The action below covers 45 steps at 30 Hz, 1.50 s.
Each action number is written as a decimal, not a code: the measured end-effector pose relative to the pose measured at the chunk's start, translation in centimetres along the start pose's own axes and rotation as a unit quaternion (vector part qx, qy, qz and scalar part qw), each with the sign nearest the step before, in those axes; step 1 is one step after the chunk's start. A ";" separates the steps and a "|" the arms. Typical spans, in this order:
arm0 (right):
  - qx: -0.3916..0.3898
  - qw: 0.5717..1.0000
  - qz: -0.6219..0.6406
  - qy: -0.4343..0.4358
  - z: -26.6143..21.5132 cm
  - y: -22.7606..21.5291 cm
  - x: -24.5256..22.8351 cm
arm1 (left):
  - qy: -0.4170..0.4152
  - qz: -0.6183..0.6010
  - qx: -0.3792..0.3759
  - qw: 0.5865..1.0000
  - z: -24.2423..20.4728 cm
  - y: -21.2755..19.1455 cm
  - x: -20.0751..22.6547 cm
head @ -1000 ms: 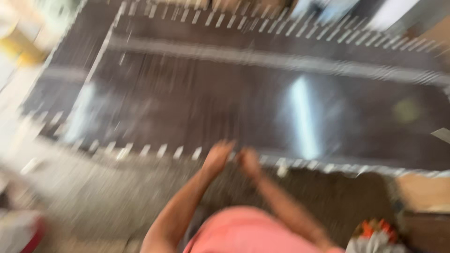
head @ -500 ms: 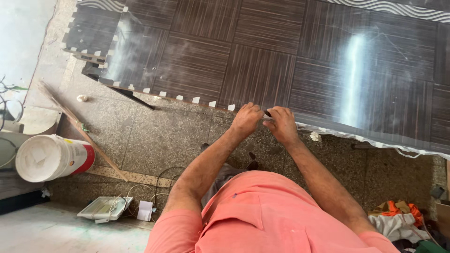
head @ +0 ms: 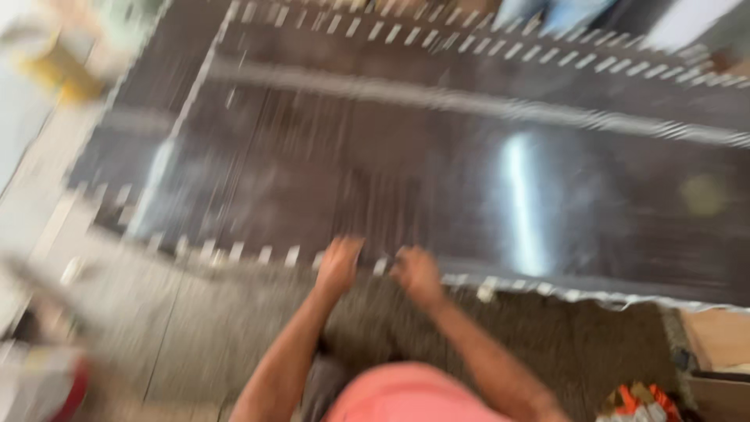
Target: The person applies small pieces of white tape along the edges of a large dark patterned board. They use a wooden stick to smooth the tape and wipe the surface with a cloth. The person then peels off a protective plastic film from the board.
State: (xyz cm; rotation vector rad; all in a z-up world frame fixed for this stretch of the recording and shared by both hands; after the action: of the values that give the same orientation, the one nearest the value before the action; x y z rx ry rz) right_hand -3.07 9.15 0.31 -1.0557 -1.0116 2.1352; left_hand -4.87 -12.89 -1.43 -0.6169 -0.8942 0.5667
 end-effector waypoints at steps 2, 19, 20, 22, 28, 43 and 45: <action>-0.011 1.000 -0.011 0.014 0.5 1.6 -0.6 | -0.046 -0.069 -0.017 0.996 0.0 0.8 -0.1; 0.051 0.996 0.007 0.068 4.6 -0.3 -3.5 | 0.061 -0.142 -0.258 0.954 5.1 1.3 -0.4; 0.020 0.995 -0.006 0.095 4.8 0.7 -3.6 | 0.060 -0.152 -0.252 0.954 5.1 1.1 -0.7; -0.039 0.988 -0.031 0.149 4.8 2.7 -3.5 | 0.057 -0.153 -0.252 0.954 5.2 1.0 -1.1; -0.024 0.980 -0.006 0.198 3.9 4.7 -3.2 | 0.018 -0.140 -0.279 0.950 5.7 0.5 -0.4; -0.057 0.983 0.129 0.121 4.0 -0.1 -6.8 | 0.060 -0.039 -0.216 0.974 3.4 -0.9 1.2; -0.064 0.982 0.132 0.120 3.7 -0.3 -6.7 | 0.047 -0.018 -0.196 0.979 3.1 -1.0 0.8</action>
State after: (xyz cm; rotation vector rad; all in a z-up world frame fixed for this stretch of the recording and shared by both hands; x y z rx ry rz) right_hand -2.43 2.98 4.87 -1.5447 -0.9463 2.0981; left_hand -6.85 -12.25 1.23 -0.9735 -0.9338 0.3248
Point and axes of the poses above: each hand's wrist, its own z-axis towards the middle knuckle, its own y-axis out of the palm, x = y × z, the point moved 6 cm from there along z, towards the middle knuckle, and after that the axes turned 4 degrees about -y, right-handed, at the moved point
